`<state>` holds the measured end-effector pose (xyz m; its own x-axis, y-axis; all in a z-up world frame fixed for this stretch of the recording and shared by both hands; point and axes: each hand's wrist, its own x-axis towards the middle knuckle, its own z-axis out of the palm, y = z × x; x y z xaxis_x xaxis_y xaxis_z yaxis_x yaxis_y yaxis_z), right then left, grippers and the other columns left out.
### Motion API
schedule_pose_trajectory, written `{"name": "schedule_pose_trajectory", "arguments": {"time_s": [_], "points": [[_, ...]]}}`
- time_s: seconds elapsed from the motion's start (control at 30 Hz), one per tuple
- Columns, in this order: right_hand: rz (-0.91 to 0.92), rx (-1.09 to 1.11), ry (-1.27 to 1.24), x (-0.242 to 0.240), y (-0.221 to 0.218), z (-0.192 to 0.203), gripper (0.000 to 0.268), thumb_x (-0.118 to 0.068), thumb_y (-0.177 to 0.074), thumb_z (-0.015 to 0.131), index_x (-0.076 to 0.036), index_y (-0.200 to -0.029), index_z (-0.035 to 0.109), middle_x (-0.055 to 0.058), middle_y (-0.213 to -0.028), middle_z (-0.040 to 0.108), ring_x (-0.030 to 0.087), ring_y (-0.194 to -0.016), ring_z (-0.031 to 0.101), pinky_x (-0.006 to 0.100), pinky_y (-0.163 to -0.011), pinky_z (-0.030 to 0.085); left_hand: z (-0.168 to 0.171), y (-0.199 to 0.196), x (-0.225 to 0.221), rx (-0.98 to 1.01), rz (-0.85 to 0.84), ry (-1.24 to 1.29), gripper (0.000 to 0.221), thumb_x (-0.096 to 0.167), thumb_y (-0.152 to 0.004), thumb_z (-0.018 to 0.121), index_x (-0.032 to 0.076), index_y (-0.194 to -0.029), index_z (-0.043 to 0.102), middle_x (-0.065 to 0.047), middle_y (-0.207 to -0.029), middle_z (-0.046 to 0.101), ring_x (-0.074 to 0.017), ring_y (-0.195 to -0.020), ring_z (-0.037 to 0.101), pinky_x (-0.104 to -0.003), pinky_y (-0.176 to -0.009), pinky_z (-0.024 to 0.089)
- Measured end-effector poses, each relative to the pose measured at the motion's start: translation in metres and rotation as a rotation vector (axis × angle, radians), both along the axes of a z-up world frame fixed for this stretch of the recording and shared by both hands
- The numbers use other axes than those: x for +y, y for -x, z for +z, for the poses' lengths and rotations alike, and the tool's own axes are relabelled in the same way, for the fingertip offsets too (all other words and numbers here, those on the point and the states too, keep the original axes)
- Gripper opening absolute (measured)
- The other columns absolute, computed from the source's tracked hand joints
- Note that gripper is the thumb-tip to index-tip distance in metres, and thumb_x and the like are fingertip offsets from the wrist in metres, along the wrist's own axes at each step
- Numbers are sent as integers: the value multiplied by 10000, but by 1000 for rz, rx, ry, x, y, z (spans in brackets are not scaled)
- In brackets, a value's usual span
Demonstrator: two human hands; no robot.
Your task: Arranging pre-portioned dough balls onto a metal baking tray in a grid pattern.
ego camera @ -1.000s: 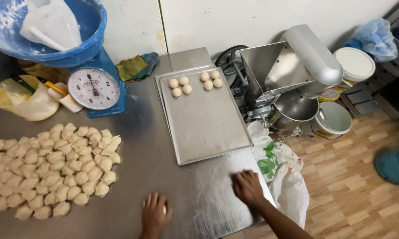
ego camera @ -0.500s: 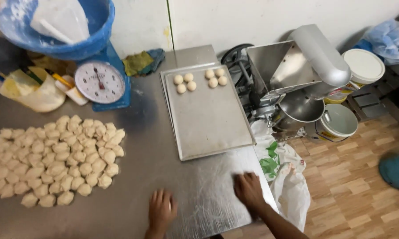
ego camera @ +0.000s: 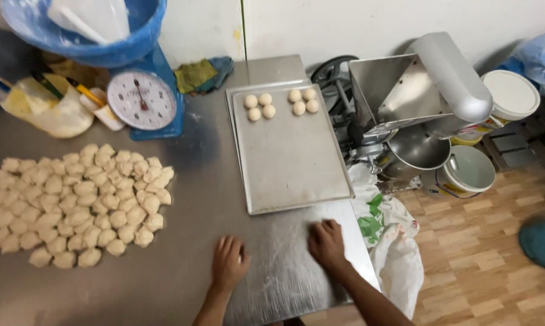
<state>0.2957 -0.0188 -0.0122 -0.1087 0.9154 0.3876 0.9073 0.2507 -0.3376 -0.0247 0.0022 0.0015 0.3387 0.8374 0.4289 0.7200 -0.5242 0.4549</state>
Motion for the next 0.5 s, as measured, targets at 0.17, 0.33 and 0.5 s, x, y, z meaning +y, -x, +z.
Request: {"name": "schedule_pose_trajectory", "arguments": {"time_s": [0.17,0.33,0.5], "points": [[144,117,133,-45,28,12,211,-128,-777,683,-129,-984,644,54,-872,687,314,-984,552,469,-784,436,-20,-10,-28,-53,-74,72,161,55,-715,605,58,-876,597,-119,-836,533,-343,-839,521,-486,-777,467],[35,82,22,-11,-1,37,88,-96,-825,621,-153,-889,641,57,-646,577,303,-653,515,485,-629,399,9,3,-12,-59,57,10,116,93,-760,645,86,-827,550,-96,-846,550,-295,-757,509,-432,-677,433],[109,36,231,-47,-10,8,396,-223,-808,697,-234,-1203,676,-28,-1072,749,341,-1148,568,493,-877,421,-73,4,-40,129,88,238,305,300,-879,644,70,-1071,700,-220,-1286,643,-524,-1225,544,-586,-1040,442]]}}
